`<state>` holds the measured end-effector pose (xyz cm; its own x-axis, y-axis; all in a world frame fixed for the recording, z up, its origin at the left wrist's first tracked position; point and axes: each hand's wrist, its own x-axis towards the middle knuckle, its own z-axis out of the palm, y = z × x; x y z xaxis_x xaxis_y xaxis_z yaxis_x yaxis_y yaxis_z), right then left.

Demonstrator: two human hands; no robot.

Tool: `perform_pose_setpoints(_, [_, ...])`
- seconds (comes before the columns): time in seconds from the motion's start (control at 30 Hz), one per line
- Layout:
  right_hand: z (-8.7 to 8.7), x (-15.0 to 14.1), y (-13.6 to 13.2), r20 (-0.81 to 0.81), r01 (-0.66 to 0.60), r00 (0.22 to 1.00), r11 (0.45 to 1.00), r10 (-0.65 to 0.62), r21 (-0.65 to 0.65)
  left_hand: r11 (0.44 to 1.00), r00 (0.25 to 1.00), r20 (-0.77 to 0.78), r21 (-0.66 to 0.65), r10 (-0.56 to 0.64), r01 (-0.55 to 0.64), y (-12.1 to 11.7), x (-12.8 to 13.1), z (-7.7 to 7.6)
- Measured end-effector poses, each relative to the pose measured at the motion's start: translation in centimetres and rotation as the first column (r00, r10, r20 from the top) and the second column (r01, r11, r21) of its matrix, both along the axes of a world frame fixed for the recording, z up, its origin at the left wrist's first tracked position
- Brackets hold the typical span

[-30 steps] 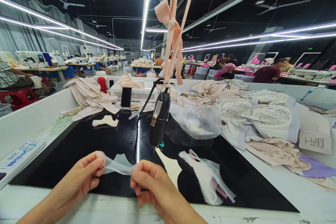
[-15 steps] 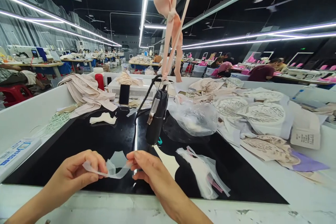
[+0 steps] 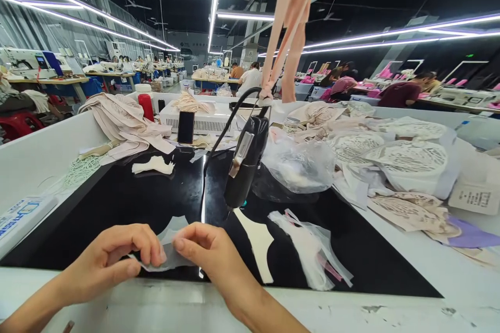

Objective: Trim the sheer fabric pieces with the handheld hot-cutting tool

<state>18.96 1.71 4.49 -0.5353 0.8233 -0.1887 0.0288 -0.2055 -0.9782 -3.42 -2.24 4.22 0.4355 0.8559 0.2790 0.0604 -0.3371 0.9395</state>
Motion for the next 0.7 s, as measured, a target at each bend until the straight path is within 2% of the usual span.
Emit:
perform_pose_setpoints(0.07, [0.2, 0.1, 0.2, 0.064, -0.007, 0.998, 0.994, 0.0, 0.106, 0.991, 0.996, 0.019, -0.109, 0.082, -0.079, 0.2, 0.2, -0.2])
perform_pose_setpoints(0.17, [0.7, 0.2, 0.5, 0.135, -0.049, 0.991, 0.968, 0.016, 0.247, 0.927, 0.975, 0.042, -0.321, 0.217, -0.192, 0.7, 0.7, -0.5])
perform_pose_setpoints(0.23, [0.8, 0.1, 0.7, 0.149, -0.065, 0.989, 0.957, 0.023, 0.282, 0.891, 0.969, 0.071, -0.414, 0.236, -0.187, 1.0, 1.1, -0.4])
perform_pose_setpoints(0.37, [0.5, -0.3, 0.8, 0.115, -0.082, 0.992, 0.965, 0.055, 0.249, 0.841, 0.984, 0.06, -0.529, 0.17, -0.114, 1.2, 1.9, 0.0])
perform_pose_setpoints(0.47, [0.0, -0.3, 0.7, 0.079, -0.009, 0.997, 0.972, -0.009, 0.235, 0.815, 0.98, 0.004, -0.557, 0.198, -0.162, 1.4, 2.3, 0.2])
perform_pose_setpoints(0.57, [-0.3, 0.0, 0.5, 0.109, 0.047, 0.991, 0.957, -0.082, 0.287, 0.801, 0.965, -0.039, -0.549, 0.26, -0.238, 1.9, 2.5, 0.1])
perform_pose_setpoints(0.63, [-0.5, 0.1, 0.5, 0.183, 0.032, 0.977, 0.92, -0.112, 0.391, 0.803, 0.961, -0.063, -0.535, 0.27, -0.261, 2.2, 2.7, 0.0])
perform_pose_setpoints(0.7, [-0.6, 0.2, 0.7, 0.261, 0.005, 0.952, 0.857, -0.162, 0.515, 0.816, 0.961, -0.084, -0.51, 0.265, -0.27, 2.6, 2.8, -0.2])
